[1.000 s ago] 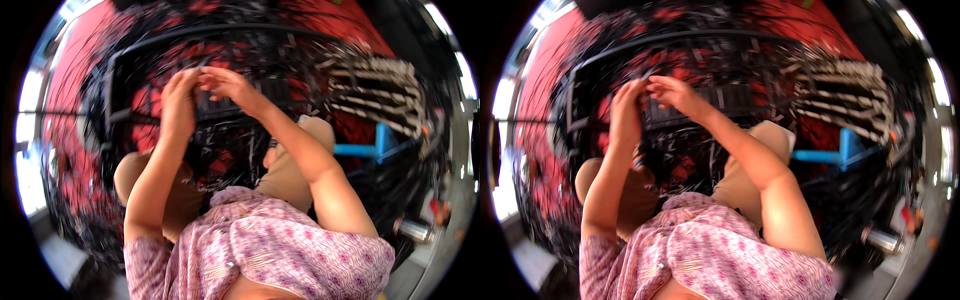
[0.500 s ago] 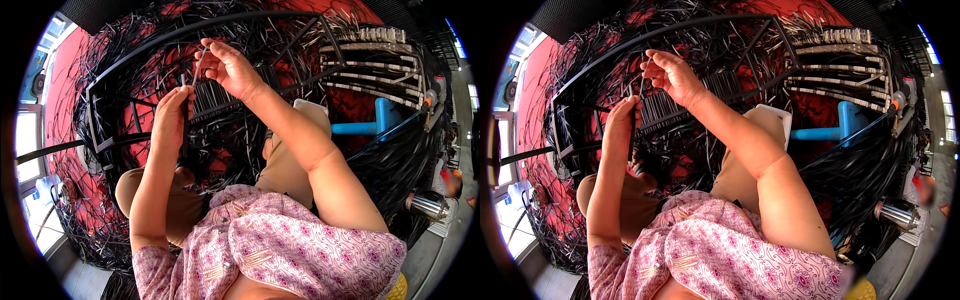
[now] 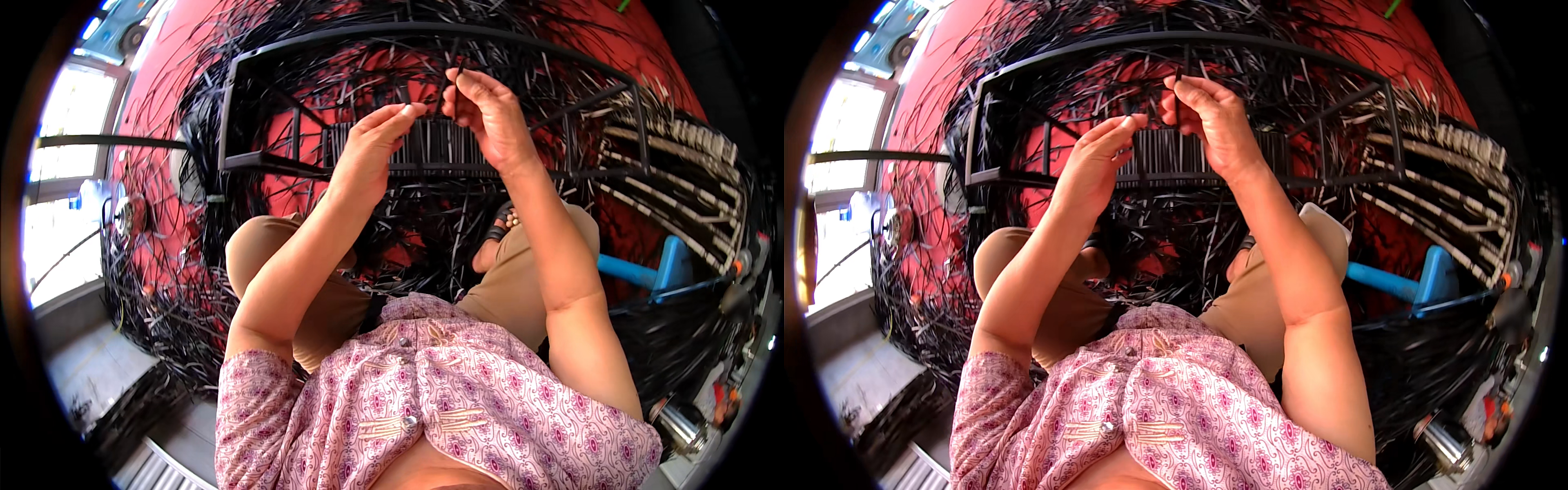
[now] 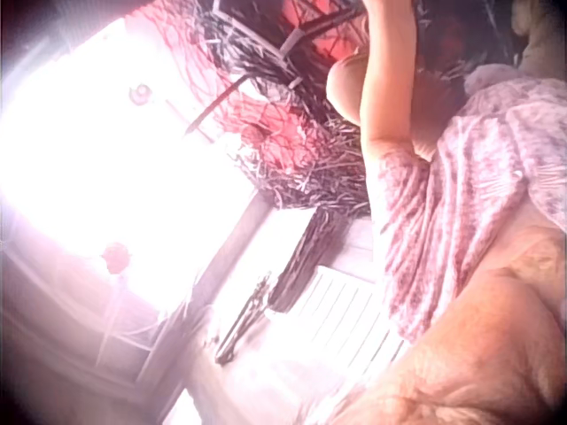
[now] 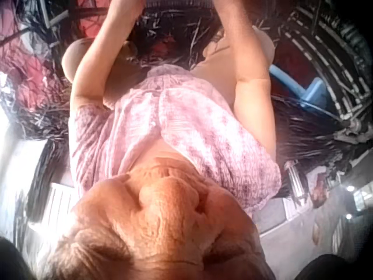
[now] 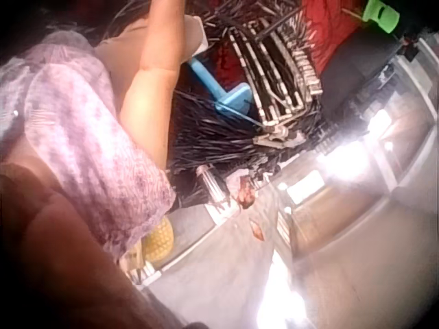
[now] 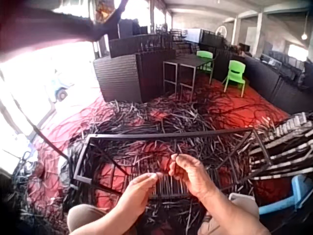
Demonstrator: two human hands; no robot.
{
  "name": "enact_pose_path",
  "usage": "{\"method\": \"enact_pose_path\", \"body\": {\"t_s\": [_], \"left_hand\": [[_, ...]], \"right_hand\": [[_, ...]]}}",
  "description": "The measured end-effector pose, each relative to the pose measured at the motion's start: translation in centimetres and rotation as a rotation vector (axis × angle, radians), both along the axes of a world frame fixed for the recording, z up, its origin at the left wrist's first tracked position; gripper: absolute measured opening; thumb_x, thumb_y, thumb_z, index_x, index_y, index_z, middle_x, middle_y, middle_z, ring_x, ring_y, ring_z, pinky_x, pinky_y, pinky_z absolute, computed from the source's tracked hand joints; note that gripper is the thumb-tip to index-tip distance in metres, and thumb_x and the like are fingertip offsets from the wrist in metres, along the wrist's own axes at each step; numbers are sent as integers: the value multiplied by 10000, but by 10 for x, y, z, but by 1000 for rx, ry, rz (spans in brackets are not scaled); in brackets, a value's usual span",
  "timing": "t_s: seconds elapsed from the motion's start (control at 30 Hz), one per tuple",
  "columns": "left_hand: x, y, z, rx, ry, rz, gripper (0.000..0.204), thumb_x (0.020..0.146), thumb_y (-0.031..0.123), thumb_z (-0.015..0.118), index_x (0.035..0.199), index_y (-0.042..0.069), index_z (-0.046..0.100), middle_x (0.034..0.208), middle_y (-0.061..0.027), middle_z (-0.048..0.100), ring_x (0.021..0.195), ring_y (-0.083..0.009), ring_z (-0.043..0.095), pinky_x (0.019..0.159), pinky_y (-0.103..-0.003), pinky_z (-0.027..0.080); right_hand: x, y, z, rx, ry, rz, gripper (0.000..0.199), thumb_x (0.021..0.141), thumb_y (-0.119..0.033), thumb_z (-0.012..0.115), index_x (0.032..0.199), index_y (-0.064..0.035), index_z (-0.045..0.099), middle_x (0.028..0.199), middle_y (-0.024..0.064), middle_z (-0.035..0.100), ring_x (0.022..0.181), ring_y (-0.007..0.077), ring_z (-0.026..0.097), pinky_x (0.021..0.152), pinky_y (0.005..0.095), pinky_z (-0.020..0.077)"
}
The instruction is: The person sits on the floor and assembles rectangular frames by attaching black cables to a metal grid structure. They use a staple gun to secure the cables and scissors to trim excess material, working on multiple frames throughout the clip.
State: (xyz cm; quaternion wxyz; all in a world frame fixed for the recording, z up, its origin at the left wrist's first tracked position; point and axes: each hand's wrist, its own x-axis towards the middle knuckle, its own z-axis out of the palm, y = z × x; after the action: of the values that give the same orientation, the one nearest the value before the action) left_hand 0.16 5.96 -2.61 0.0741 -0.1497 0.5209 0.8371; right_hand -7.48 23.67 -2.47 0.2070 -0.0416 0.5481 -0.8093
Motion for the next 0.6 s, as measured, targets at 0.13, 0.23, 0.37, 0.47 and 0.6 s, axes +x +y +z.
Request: {"method": "enact_pose_path", "body": {"t_s": [0.13,0.23,0.37,0.47,0.6], "left_hand": [[0,-6,-5,63,37,1,175,909,176,691,1053,79,706,942,39,690,791,-31,562,719,-198,424],[2,-2,-8,-7,117,39,137,911,186,689,1004,86,705,910,44,682,770,-35,561,717,-206,428],[3,-5,-12,-27,68,68,120,901,202,701,953,98,673,830,70,631,762,-38,561,707,-202,420],[-3,-8,-13,-16,59,46,134,899,216,704,958,101,669,830,64,626,757,-42,571,705,-198,416],[-1,-6,-17,-57,43,12,122,904,207,697,950,97,674,814,57,635,751,-37,580,694,-193,417]], "right_hand": [[10,-15,-7,233,134,52,242,917,-176,646,1110,-34,680,909,11,708,734,92,660,612,220,479],[15,-22,-8,279,136,57,266,913,-157,644,1123,4,665,908,35,707,706,97,662,586,212,487],[14,-23,-9,319,109,46,303,890,-171,669,1106,41,657,835,58,701,670,109,666,559,215,497],[13,-26,-7,355,115,17,268,895,-170,668,1074,30,681,826,37,697,685,96,654,560,215,500],[14,-26,-14,416,182,73,229,911,-150,646,1062,14,700,856,36,701,737,77,635,584,227,513]]}}
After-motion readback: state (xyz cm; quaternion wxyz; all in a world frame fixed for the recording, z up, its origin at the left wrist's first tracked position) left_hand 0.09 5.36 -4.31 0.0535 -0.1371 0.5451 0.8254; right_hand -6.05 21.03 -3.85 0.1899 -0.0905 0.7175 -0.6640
